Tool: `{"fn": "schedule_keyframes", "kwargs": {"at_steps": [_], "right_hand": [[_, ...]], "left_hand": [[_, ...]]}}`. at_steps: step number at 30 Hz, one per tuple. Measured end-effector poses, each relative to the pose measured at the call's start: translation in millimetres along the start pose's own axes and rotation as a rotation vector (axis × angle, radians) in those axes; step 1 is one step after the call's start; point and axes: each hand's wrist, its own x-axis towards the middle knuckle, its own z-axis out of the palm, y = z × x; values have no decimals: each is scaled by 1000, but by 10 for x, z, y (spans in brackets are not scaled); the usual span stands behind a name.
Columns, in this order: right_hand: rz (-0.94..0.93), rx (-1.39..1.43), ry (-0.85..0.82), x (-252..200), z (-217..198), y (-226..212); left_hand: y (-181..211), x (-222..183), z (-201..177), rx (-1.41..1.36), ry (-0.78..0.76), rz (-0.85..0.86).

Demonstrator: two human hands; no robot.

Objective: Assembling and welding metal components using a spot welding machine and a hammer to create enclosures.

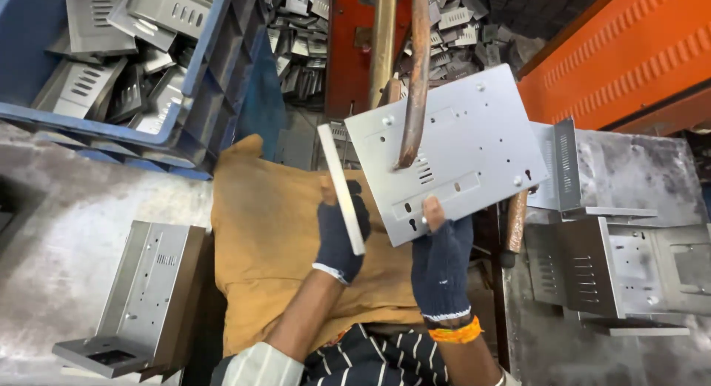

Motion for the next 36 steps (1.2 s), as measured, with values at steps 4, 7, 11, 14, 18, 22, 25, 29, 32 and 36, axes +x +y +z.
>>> {"fn": "schedule_keyframes", "kwargs": {"at_steps": [4, 7, 11, 14, 18, 22, 25, 29, 32, 36], "right_hand": [[84, 27, 5, 6, -141, 77], [110, 15, -16, -12, -99, 19], [89, 22, -19, -12, -54, -69], [128, 0, -10, -72, 1, -153], [105, 64, -21, -31, -18, -33], [102, 69, 25, 15, -125, 48], [93, 117, -20, 63, 11, -99], [68, -3, -67, 242, -14, -47], [-261, -407, -206, 394, 28, -22], [75, 153, -134, 558, 329, -182]], "left_hand": [[-48, -120, 205, 140, 145, 19], [-36, -67, 253, 172, 247, -1], [-40, 36, 267, 261, 176, 127], [-4, -1, 366, 210, 144, 137], [11, -8, 423, 121, 133, 91], [205, -215, 348, 251, -26, 160], [361, -296, 367, 526, -346, 330], [418, -159, 485, 557, -406, 295], [472, -17, 615, 539, -399, 353], [550, 131, 718, 558, -403, 347]]}}
